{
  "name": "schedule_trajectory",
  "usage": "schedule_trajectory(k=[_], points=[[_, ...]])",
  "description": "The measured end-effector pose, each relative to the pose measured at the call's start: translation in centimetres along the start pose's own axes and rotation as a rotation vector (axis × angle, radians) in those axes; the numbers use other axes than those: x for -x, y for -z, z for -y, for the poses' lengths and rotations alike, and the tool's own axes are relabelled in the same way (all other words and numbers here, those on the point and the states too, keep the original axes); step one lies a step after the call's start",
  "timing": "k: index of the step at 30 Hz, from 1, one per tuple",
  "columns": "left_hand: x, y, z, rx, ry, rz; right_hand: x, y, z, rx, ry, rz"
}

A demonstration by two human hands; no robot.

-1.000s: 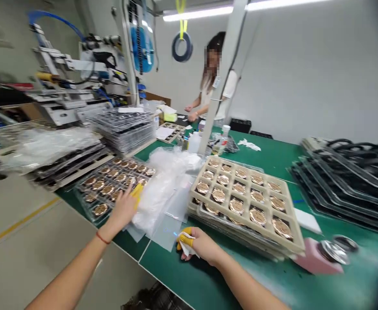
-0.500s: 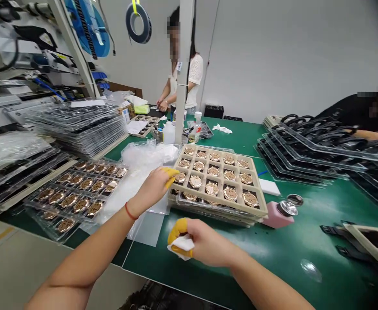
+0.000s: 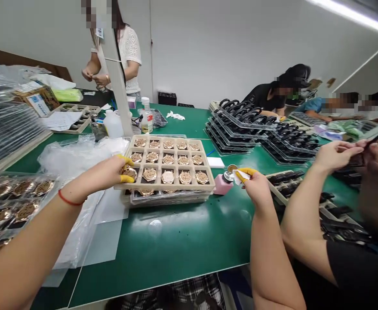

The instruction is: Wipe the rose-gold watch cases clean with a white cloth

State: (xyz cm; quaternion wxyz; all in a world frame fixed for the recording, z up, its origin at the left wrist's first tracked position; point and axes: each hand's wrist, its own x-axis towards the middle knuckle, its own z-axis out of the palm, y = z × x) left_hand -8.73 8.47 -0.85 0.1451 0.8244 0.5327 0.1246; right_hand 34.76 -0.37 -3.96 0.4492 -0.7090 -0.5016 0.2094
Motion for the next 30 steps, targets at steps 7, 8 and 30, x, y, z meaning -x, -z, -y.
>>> schedule_trajectory(k=[7,8,30], points=[[5.0,-1.3,-2.8,0.188,-0.043,-0.353,-2.5,-1.2,-0.6,0.259,0.037,0.061],[6.2,-2.1,-3.6,0.35,-0.02,-0.335,-2.5,-1.0,-0.5,0.287,0.032,0.071],[9.8,-14.1,-6.3,1.071,0.035,0.44,12.5,-16.0,2.4,-0.024,0.635,0.648]])
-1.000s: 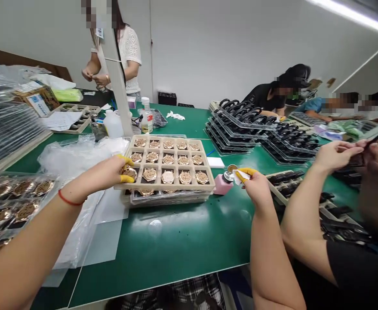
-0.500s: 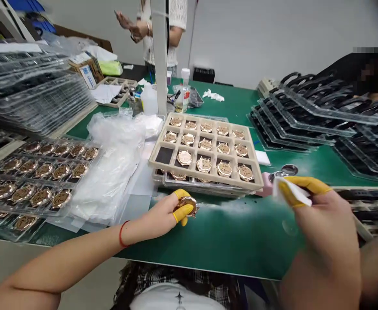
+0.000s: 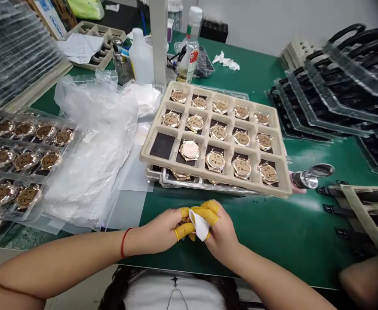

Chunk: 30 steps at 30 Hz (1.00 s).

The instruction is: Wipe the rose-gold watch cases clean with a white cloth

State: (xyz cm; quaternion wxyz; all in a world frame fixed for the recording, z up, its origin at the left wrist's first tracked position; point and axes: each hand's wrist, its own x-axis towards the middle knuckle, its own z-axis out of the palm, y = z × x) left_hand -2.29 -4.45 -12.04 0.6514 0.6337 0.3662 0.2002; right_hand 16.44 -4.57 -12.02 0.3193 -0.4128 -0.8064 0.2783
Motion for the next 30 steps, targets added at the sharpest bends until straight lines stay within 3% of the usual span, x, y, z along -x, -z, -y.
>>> schedule_trajectory(k=[3,8,10,14,17,19,21,26,30], points=[[-0.3,-0.2,0.7,-0.078,-0.005,0.044,0.3,-0.9,-0.1,-0.06,-0.063,-0.034],[0.0,-0.2,2.1,-0.702,-0.165,-0.041,0.1,-1.9,-0.7,-0.199,-0.259,-0.063],[0.3,0.0,2.0,-0.813,-0.242,-0.042,-0.3,-1.6,-1.1,-0.271,-0.325,-0.024],[0.5,0.3,0.9,-0.773,-0.419,-0.202,-1.2,0.5,-1.6,-0.62,-0.487,-0.008],[0.3,0.3,0.3,-0.78,-0.455,-0.257,-1.5,1.9,-1.3,-0.764,-0.336,-0.012],[0.2,0.4,0.2,-0.797,-0.472,-0.279,-1.5,2.1,-0.9,-0.667,-0.207,0.047],[0.2,0.4,0.4,-0.855,-0.534,-0.311,-1.3,1.5,-0.6,-0.585,-0.181,0.117],[0.1,0.3,1.2,-1.105,-0.656,-0.358,-0.9,-0.1,-0.7,-0.698,-0.391,0.14],[0.1,0.4,1.1,-1.081,-0.661,-0.316,-1.2,0.9,-1.4,-0.794,-0.528,0.267]])
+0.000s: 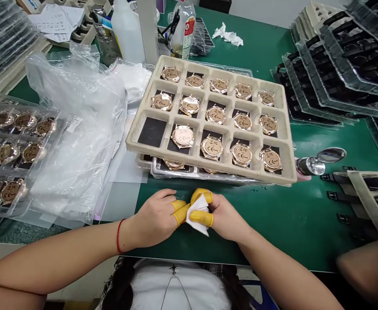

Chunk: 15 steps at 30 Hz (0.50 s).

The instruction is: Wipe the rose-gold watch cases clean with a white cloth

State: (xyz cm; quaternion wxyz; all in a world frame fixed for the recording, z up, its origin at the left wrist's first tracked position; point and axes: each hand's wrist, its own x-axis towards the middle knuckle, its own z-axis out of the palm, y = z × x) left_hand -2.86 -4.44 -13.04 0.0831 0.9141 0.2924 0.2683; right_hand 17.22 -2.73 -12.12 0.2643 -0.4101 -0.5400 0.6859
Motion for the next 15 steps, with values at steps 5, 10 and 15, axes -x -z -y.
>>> schedule_trajectory(k=[5,10,15], points=[[-0.3,0.9,-0.1,0.163,0.046,-0.041,-0.2,1.4,0.4,-0.262,-0.128,0.16],[-0.1,0.4,-0.1,0.072,0.04,0.016,-0.1,0.0,0.0,-0.194,-0.103,0.148],[-0.2,-0.1,0.3,-0.038,-0.03,-0.011,0.1,-0.5,-0.2,-0.013,-0.022,0.031]])
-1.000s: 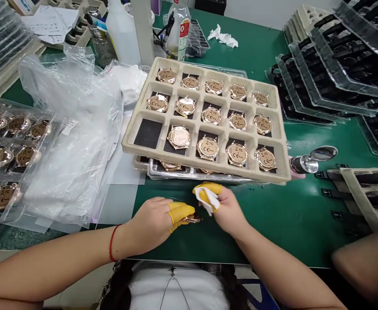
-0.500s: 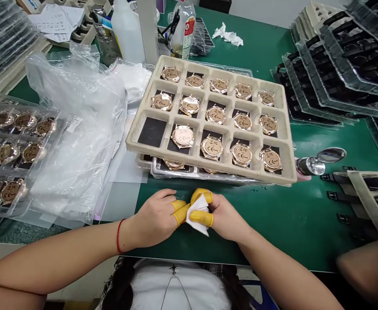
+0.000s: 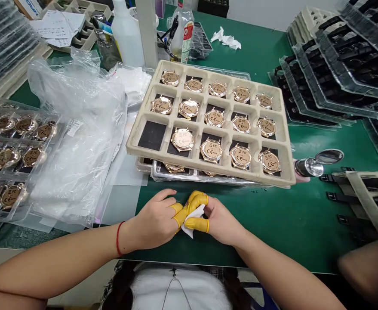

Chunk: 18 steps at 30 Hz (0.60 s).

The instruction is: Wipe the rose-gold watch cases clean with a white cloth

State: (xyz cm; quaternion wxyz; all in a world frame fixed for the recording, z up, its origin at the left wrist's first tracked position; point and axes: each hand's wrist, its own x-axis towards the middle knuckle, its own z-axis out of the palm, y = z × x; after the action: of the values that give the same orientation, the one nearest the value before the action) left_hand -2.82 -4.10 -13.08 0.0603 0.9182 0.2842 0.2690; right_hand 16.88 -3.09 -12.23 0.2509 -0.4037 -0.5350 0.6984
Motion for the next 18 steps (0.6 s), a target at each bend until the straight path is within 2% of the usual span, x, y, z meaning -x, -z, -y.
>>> schedule_trajectory(k=[2,6,8,11,13,15,18], points=[[-0.1,0.2,0.2,0.032,0.0,0.002,0.0,0.7,0.4,-0.007,0.008,0.056],[-0.2,0.5,0.4,0.2,0.035,-0.052,-0.3,2.1,1.0,-0.26,-0.071,0.261],[-0.1,0.3,0.3,0.177,0.036,-0.044,-0.3,1.9,0.9,-0.262,-0.077,0.243],[-0.1,0.0,0.2,0.037,-0.024,0.009,-0.3,0.9,0.4,0.0,-0.034,0.07],[-0.3,0.0,0.2,0.0,-0.066,0.005,-0.2,0.4,0.2,0.112,-0.014,0.017],[-0.4,0.2,0.3,0.048,-0.061,-0.005,-0.1,0.5,0.3,0.03,-0.022,0.068],[-0.5,0.5,0.6,0.232,0.012,-0.07,-0.1,1.1,0.5,-0.259,-0.061,0.184]])
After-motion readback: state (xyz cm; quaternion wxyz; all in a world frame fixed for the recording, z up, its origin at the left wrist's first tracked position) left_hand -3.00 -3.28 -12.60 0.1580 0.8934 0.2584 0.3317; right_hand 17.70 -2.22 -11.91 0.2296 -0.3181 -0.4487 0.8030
